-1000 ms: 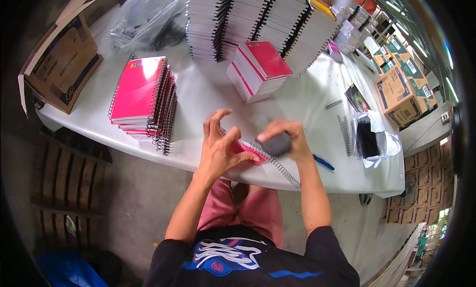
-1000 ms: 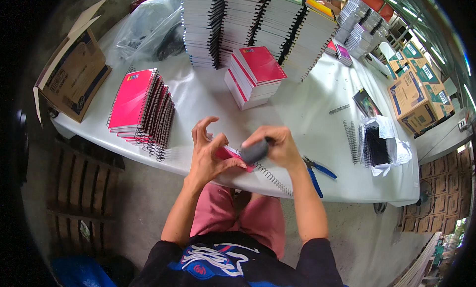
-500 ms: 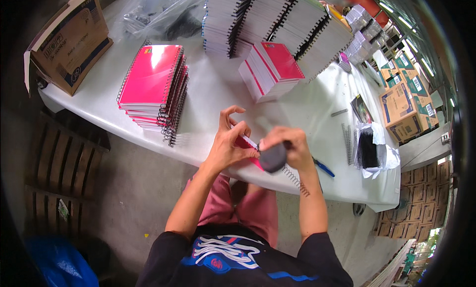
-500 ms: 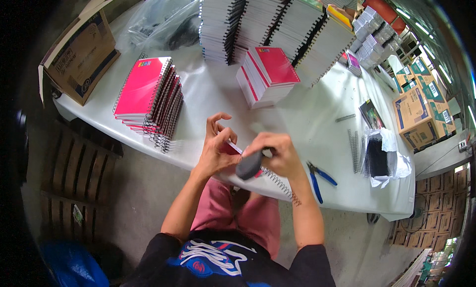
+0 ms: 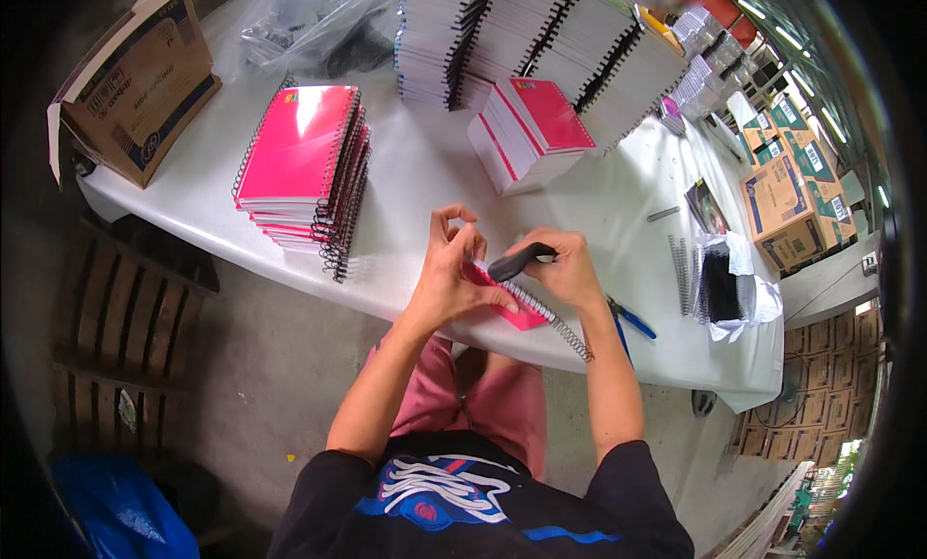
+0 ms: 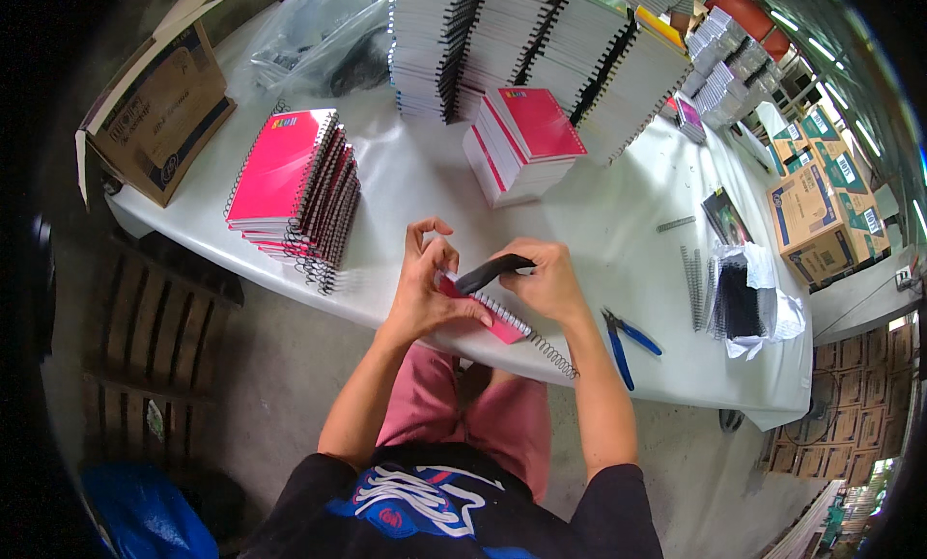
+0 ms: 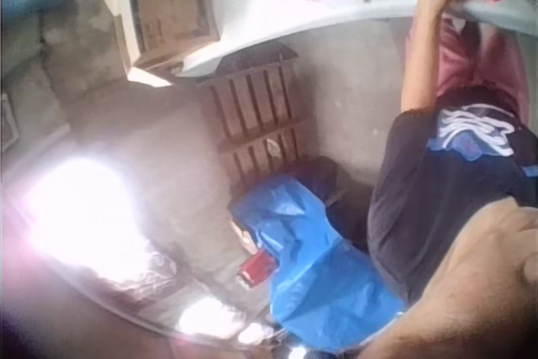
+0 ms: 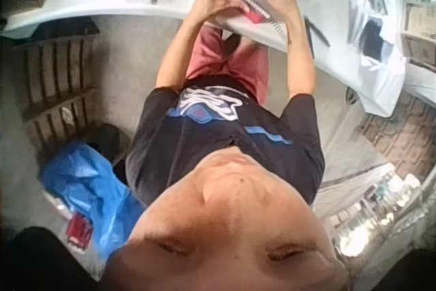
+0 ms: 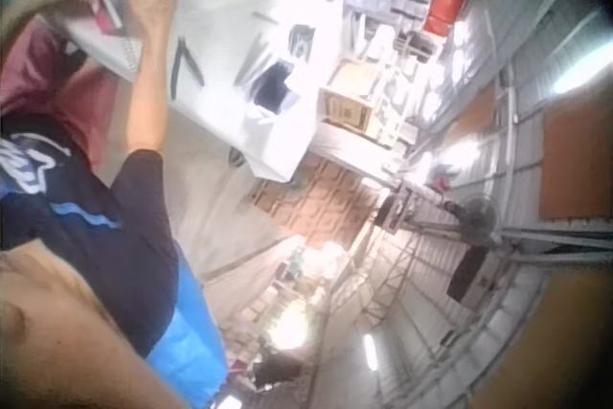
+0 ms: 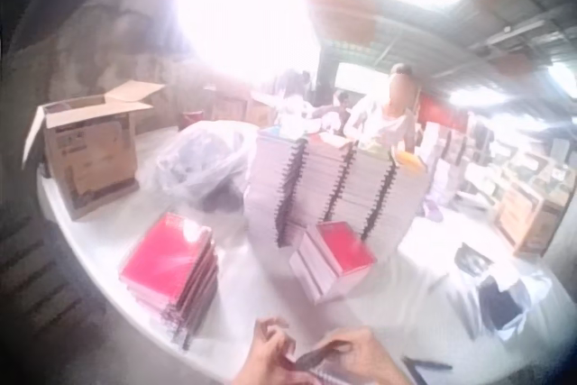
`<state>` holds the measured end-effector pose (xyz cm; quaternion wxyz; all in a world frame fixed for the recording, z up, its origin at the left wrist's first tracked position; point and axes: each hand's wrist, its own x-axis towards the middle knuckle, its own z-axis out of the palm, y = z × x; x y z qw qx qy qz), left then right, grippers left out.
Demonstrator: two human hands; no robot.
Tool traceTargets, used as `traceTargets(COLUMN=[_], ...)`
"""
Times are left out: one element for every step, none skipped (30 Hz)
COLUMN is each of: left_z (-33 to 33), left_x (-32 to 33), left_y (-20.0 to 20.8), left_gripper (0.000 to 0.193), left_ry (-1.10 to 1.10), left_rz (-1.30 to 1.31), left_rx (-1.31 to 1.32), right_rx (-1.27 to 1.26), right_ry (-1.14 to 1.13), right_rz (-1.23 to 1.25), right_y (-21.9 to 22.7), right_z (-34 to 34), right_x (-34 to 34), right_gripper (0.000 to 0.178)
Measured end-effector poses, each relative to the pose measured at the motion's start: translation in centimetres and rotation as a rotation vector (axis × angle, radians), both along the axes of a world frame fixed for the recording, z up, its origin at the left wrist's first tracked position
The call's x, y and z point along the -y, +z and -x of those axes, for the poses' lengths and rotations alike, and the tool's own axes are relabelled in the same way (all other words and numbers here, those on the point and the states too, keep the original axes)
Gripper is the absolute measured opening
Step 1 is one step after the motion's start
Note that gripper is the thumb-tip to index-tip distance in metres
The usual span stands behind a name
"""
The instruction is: The person inserts spiral wire bindings into pink notebooks using pliers and a black rubber mallet. They repeatedly pick up a notebook, insert the wire, tap it with the mallet, and trim excess wire with pliers, stacking completed notebooks on the table.
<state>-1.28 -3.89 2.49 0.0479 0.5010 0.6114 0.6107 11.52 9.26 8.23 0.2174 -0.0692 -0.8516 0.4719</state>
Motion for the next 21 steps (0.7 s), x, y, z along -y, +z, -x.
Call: traceTargets(left_z=[-0.2,-0.2,-0.4,-0.2,0.0,0.2,-0.4,-0.9,-1.3,-1.7,-1.9,-2.6,-3.2,-3.7,-3.8,-4.0,-4.2,-4.2,-4.0,-3.8,-3.3], left_x=[-0.1,-0.3,-0.2,0.1,0.2,0.0,0.3,0.2,0.2,0.1,0.0,0.1,0.1,0.2,0.4,0.4,0.3,0.1,-0.1,-0.4,-0.2], left_y=[-0.2,-0.2,0.3,0.0,-0.3,-0.2,0.5,0.4,0.0,-0.3,-0.6,-0.4,0.2,0.5,0.2,-0.1,0.0,0.2,0.5,0.7,0.7], left_gripper=[0.075,0.075,0.070,0.068,0.066,0.064,0.057,0.057,0.057,0.058,0.059,0.056,0.053,0.051,0.049,0.048,0.047,0.046,0.045,0.044,0.044], left_ry=[-0.015,-0.030,-0.031,-0.010,0.009,0.023,0.044,0.088,0.133,0.179,0.234,0.252,0.271,0.291,0.309,0.312,0.313,0.321,0.336,0.350,0.360], left_rz=[-0.025,-0.050,-0.065,-0.046,-0.028,-0.024,-0.005,0.009,0.027,0.042,0.028,0.041,0.054,0.064,0.088,0.103,0.115,0.127,0.141,0.152,0.112], left_rx=[0.017,0.035,0.061,0.015,-0.030,-0.083,-0.016,-0.019,-0.021,-0.021,-0.150,-0.152,-0.159,-0.169,-0.170,-0.166,-0.161,-0.145,-0.133,-0.121,-0.119], right_rx=[0.048,-0.072,-0.180,-0.294,-0.169,-0.067,0.038,0.142,0.071,0.002,-0.067,-0.046,-0.027,-0.013,-0.062,-0.060,0.001,-0.001,-0.018,-0.064,-0.034], right_ry=[-0.066,0.054,0.182,0.308,0.234,0.055,-0.126,-0.308,-0.361,-0.411,-0.462,-0.528,-0.593,-0.657,-0.635,-0.655,-0.653,-0.688,-0.660,-0.675,-0.671], right_rz=[-0.046,0.080,0.224,0.375,0.342,0.257,0.168,0.078,0.082,0.082,0.083,0.057,0.034,0.009,-0.266,-0.341,-0.402,-0.474,-0.633,-0.679,-0.560], right_y=[-0.1,0.0,0.1,0.5,1.3,1.3,1.1,1.3,1.7,2.5,3.3,4.0,4.6,4.7,4.0,2.7,1.3,-0.6,-2.8,-4.6,-5.4], right_z=[0.0,-0.1,-0.2,-0.3,-0.4,-0.9,-1.9,-2.9,-3.6,-4.2,-4.7,-5.0,-4.7,-4.1,-3.1,-2.3,-1.9,-1.5,-1.6,-1.8,-3.0], right_x=[-0.6,-0.9,-0.5,0.3,1.4,0.9,-0.5,-1.6,-1.9,-2.0,-1.8,-0.7,1.2,3.0,4.5,5.7,6.4,6.9,7.1,7.7,8.6], right_gripper=[0.030,0.027,0.024,0.021,0.012,0.014,0.017,0.019,0.023,0.027,0.031,0.033,0.035,0.037,0.040,0.044,0.049,0.051,0.052,0.052,0.050])
